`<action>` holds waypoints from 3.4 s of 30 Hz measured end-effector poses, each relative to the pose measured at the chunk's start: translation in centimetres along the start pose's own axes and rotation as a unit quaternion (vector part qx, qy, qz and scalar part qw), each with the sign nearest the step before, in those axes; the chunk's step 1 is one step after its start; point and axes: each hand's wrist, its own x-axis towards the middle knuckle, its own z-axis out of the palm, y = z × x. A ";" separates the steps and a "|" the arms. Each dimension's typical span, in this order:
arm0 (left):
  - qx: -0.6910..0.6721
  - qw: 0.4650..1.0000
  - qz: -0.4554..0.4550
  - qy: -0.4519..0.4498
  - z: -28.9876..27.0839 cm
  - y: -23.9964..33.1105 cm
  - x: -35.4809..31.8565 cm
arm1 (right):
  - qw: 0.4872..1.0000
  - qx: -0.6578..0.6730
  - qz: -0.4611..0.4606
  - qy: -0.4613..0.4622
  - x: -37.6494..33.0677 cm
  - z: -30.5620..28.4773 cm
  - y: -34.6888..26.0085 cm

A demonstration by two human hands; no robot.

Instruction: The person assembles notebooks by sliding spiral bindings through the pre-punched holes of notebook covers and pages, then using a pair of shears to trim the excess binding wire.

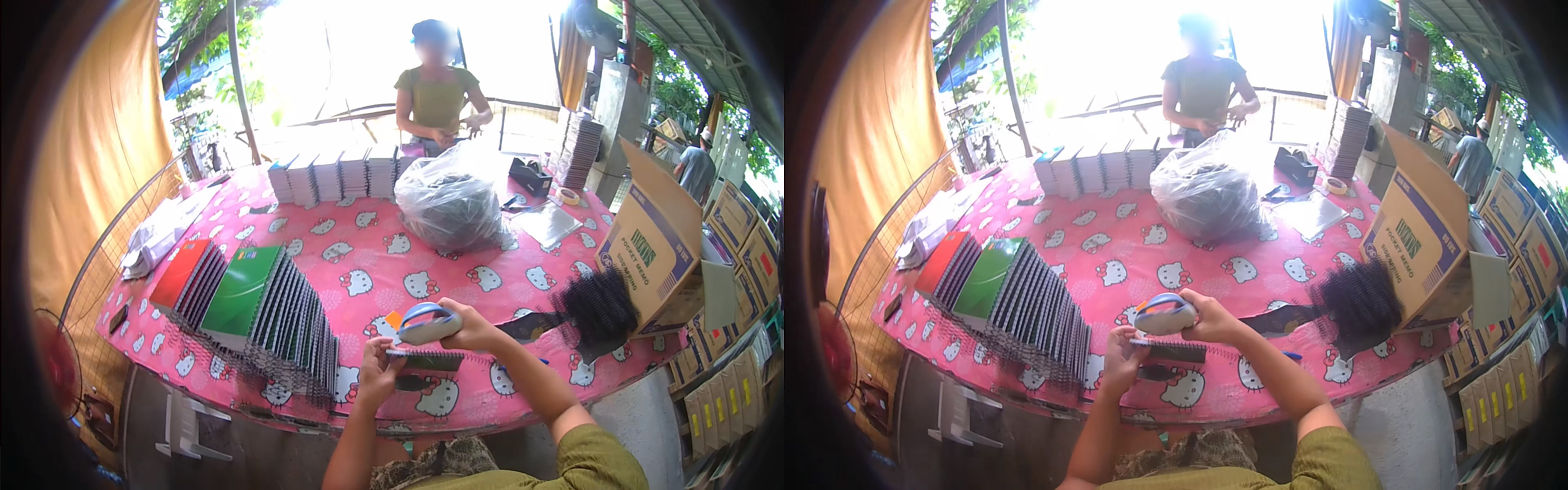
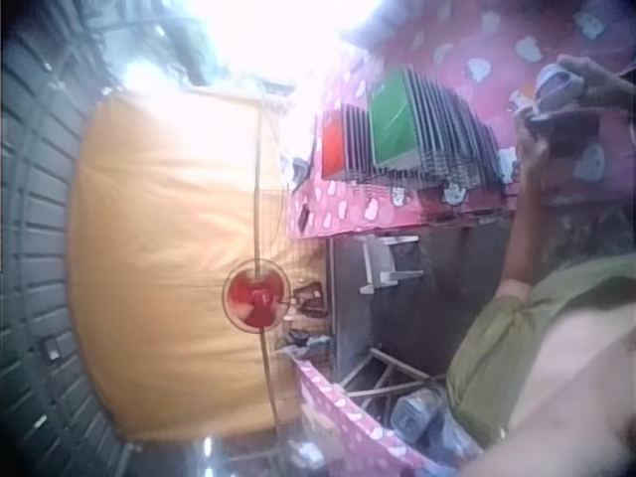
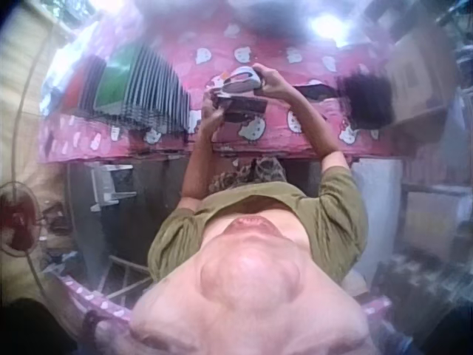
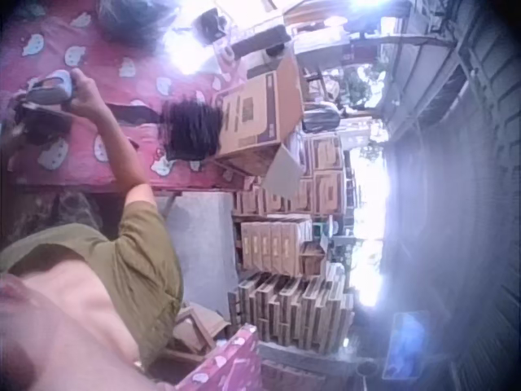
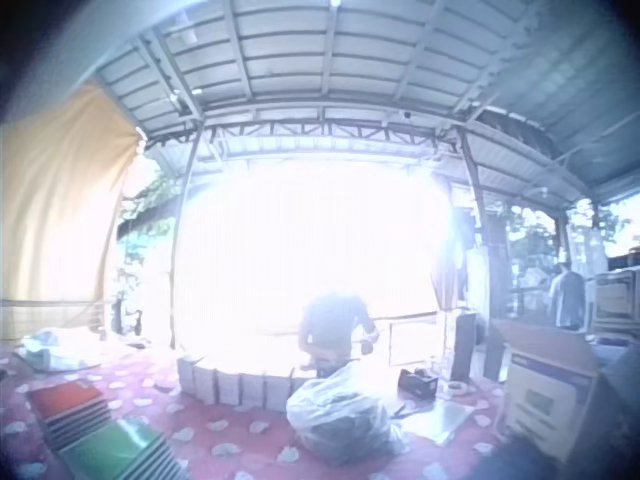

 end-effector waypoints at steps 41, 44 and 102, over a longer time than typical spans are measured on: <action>0.021 0.998 -0.024 0.047 1.1 1.5 -1.5 | 0.947 -0.269 -0.150 0.091 -4.1 1.7 -5.1; 0.054 0.997 0.054 0.013 2.7 3.3 -1.6 | 0.934 -0.270 -0.208 0.103 -4.1 4.3 -5.7; 0.240 0.876 0.189 0.373 -8.0 23.7 1.4 | 0.952 0.096 -0.210 0.201 19.2 13.7 -16.4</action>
